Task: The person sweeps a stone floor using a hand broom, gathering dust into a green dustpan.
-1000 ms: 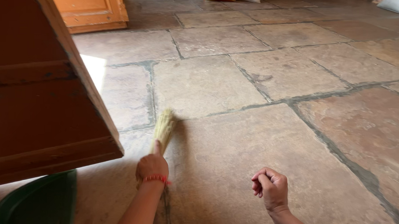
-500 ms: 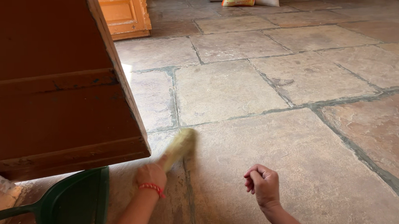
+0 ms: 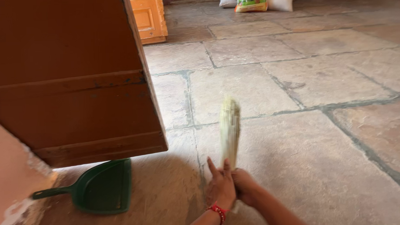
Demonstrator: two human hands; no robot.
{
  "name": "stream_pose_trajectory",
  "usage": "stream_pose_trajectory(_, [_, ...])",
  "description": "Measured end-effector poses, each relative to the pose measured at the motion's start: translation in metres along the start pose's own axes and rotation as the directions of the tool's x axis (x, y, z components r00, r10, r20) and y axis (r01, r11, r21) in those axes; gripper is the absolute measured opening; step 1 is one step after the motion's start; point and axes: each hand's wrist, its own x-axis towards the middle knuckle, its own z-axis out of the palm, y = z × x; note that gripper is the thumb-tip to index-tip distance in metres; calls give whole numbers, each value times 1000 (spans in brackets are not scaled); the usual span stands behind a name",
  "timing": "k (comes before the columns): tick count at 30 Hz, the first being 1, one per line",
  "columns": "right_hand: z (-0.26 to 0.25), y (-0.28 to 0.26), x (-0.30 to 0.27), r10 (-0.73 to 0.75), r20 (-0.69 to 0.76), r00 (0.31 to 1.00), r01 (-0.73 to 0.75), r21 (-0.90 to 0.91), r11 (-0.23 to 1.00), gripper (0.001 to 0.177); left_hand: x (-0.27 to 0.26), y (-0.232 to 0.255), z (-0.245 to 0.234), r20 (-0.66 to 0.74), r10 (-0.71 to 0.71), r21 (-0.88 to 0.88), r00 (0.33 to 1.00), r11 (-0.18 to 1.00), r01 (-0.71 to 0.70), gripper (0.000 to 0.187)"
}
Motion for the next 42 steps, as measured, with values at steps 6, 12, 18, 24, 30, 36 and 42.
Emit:
stream_pose_trajectory(6, [-51,-2,-53,29,-260,965,-136,-407,903,55,15,-23,-47,299,244,49,922,962,-270,107])
stream_pose_trajectory(12, [-111,4,-60,-163,-142,976,-29,-835,550,69,16,-44,-117,345,218,291,913,900,-325,99])
stream_pose_trajectory(18, [-129,3,-49,-60,33,998,29,-997,-72,62,-4,-63,-144,228,282,407,932,842,-354,90])
stream_pose_trajectory(24, [-161,15,-41,-43,546,836,519,-815,-257,55,-35,-55,-182,315,-83,486,945,870,-86,71])
stream_pose_trajectory(30, [-196,-8,-19,242,763,599,757,-441,-482,49,-47,-93,-197,231,19,477,973,869,-130,59])
stream_pose_trajectory(36, [-185,-82,33,34,342,939,260,-645,-719,15,-49,-109,-205,286,-47,520,957,846,-114,60])
stream_pose_trajectory(42, [-145,-160,35,-196,270,943,-34,-506,-862,17,-42,-104,-199,235,63,519,970,836,-180,62])
